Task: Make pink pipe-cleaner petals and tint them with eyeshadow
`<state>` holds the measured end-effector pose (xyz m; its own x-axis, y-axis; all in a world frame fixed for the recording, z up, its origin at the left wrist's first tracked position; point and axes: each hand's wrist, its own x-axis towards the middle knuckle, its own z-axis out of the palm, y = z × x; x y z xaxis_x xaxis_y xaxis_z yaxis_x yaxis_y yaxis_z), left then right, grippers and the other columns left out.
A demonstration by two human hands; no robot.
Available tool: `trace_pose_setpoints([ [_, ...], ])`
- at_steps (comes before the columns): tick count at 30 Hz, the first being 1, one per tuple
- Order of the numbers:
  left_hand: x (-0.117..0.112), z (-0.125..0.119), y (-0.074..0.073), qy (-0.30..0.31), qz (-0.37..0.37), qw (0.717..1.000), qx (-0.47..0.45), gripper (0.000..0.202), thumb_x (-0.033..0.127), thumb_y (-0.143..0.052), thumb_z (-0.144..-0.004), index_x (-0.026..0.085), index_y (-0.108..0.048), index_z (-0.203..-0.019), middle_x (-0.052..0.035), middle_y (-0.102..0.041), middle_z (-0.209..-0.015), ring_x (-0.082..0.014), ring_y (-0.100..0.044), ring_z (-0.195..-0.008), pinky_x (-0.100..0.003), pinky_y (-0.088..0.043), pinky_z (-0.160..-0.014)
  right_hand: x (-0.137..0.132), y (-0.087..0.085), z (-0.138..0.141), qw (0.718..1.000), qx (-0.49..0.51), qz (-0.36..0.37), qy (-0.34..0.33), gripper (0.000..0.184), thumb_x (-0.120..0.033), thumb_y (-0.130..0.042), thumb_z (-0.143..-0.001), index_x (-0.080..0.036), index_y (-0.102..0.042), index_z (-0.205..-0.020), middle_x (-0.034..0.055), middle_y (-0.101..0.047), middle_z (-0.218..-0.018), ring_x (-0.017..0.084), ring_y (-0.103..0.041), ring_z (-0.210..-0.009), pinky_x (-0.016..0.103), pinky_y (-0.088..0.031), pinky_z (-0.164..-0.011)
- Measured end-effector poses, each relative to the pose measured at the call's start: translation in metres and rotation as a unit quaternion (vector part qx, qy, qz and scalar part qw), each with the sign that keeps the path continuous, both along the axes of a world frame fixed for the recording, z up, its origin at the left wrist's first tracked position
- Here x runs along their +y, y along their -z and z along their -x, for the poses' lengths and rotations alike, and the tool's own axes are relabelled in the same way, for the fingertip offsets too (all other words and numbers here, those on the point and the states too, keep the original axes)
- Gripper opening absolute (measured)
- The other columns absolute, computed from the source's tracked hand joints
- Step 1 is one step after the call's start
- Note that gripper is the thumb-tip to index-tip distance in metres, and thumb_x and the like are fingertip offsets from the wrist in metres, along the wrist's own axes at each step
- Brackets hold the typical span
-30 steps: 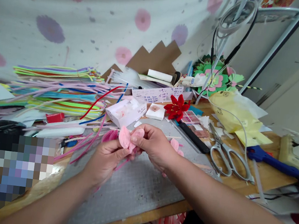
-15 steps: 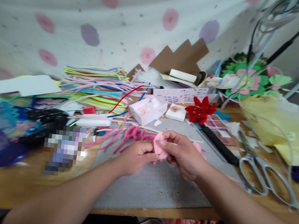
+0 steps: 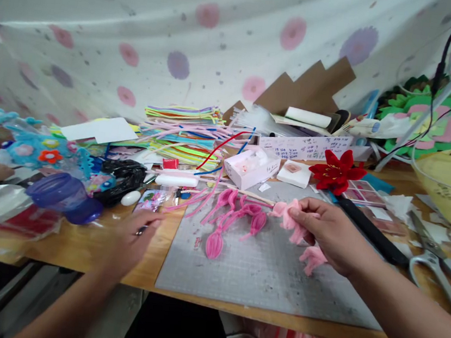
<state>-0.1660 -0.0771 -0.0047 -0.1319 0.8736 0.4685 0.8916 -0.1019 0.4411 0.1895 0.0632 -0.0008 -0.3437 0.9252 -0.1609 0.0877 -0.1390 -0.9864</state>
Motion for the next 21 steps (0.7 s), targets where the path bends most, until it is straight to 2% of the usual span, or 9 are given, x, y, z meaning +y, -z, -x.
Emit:
trace_pose_setpoints([
  [2,-0.007,0.044,0.002,-0.061,0.016,0.996,0.068,0.025,0.026,-0.044,-0.089,0.018,-0.066,-0.099,-0.0095,-0.066,-0.097,-0.0235,-0.059,-0.093,-0.035,-0.043,-0.084,0.002,0.003,-0.002,1.000,-0.016,-0.003,0.000,0.032,-0.048,-0.071,-0.073,-0.019,-0.056,-0.075,0.0000,-0.058,-0.064,0.009,-0.051,-0.046,0.019,-0.038,-0.037],
  [4,-0.008,0.075,0.001,-0.105,0.038,0.984,0.138,0.032,0.028,-0.039,-0.090,0.017,-0.067,-0.102,-0.0111,-0.065,-0.098,-0.0249,-0.058,-0.093,-0.037,-0.042,-0.085,0.002,0.005,-0.002,1.000,-0.027,-0.009,0.001,0.032,-0.049,-0.070,-0.073,-0.020,-0.056,-0.075,-0.0008,-0.055,-0.061,0.010,-0.051,-0.046,0.019,-0.039,-0.037],
  [6,-0.006,0.092,0.000,-0.130,0.088,0.967,0.203,0.037,0.029,-0.036,-0.090,0.017,-0.067,-0.108,-0.0119,-0.064,-0.101,-0.0263,-0.055,-0.098,-0.039,-0.039,-0.089,0.001,0.007,-0.001,0.999,-0.039,-0.010,-0.002,0.033,-0.050,-0.069,-0.074,-0.020,-0.056,-0.075,-0.0016,-0.052,-0.058,0.011,-0.049,-0.046,0.019,-0.039,-0.035],
  [8,-0.002,0.096,-0.001,-0.135,0.143,0.950,0.241,0.041,0.030,-0.034,-0.091,0.019,-0.065,-0.115,-0.0119,-0.062,-0.105,-0.0268,-0.053,-0.100,-0.040,-0.037,-0.091,-0.001,0.007,0.001,0.998,-0.054,-0.012,-0.006,0.033,-0.052,-0.067,-0.074,-0.021,-0.056,-0.073,-0.0007,-0.052,-0.055,0.010,-0.046,-0.044,0.018,-0.037,-0.033],
  [13,0.007,0.097,0.004,-0.148,0.217,0.930,0.256,0.041,0.029,-0.036,-0.089,0.028,-0.067,-0.115,-0.0097,-0.061,-0.107,-0.0267,-0.053,-0.094,-0.038,-0.039,-0.084,-0.001,0.007,0.003,0.996,-0.088,-0.013,-0.013,0.034,-0.053,-0.064,-0.076,-0.021,-0.056,-0.071,0.0012,-0.055,-0.054,0.008,-0.041,-0.041,0.019,-0.037,-0.033],
  [15,0.009,0.095,0.004,-0.164,0.209,0.932,0.246,0.040,0.031,-0.037,-0.088,0.028,-0.066,-0.115,-0.0104,-0.061,-0.107,-0.0282,-0.053,-0.093,-0.039,-0.040,-0.081,0.001,0.007,0.002,0.995,-0.095,-0.015,-0.004,0.036,-0.054,-0.066,-0.074,-0.020,-0.055,-0.071,0.0003,-0.055,-0.053,0.009,-0.043,-0.042,0.018,-0.038,-0.033],
  [17,0.011,0.082,0.001,-0.161,0.163,0.947,0.223,0.040,0.034,-0.039,-0.089,0.024,-0.065,-0.117,-0.0118,-0.061,-0.106,-0.0291,-0.054,-0.094,-0.041,-0.041,-0.083,0.005,0.009,0.001,0.995,-0.099,-0.012,0.002,0.037,-0.054,-0.067,-0.073,-0.020,-0.054,-0.072,0.0007,-0.056,-0.054,0.010,-0.047,-0.044,0.019,-0.039,-0.033],
  [19,0.012,0.054,-0.004,-0.103,0.084,0.976,0.176,0.036,0.034,-0.043,-0.088,0.018,-0.066,-0.111,-0.0113,-0.063,-0.100,-0.0271,-0.054,-0.097,-0.040,-0.039,-0.089,0.006,0.009,0.001,0.994,-0.106,-0.009,0.001,0.037,-0.053,-0.068,-0.072,-0.019,-0.054,-0.072,0.0013,-0.057,-0.055,0.011,-0.051,-0.046,0.019,-0.041,-0.034],
  [21,0.016,0.012,-0.011,0.015,0.053,0.995,0.084,0.028,0.029,-0.046,-0.088,0.018,-0.067,-0.102,-0.0091,-0.065,-0.096,-0.0238,-0.056,-0.096,-0.037,-0.041,-0.089,0.005,0.008,0.003,0.992,-0.125,0.005,-0.009,0.036,-0.052,-0.068,-0.072,-0.019,-0.055,-0.074,0.0007,-0.057,-0.055,0.011,-0.052,-0.043,0.018,-0.040,-0.033],
])
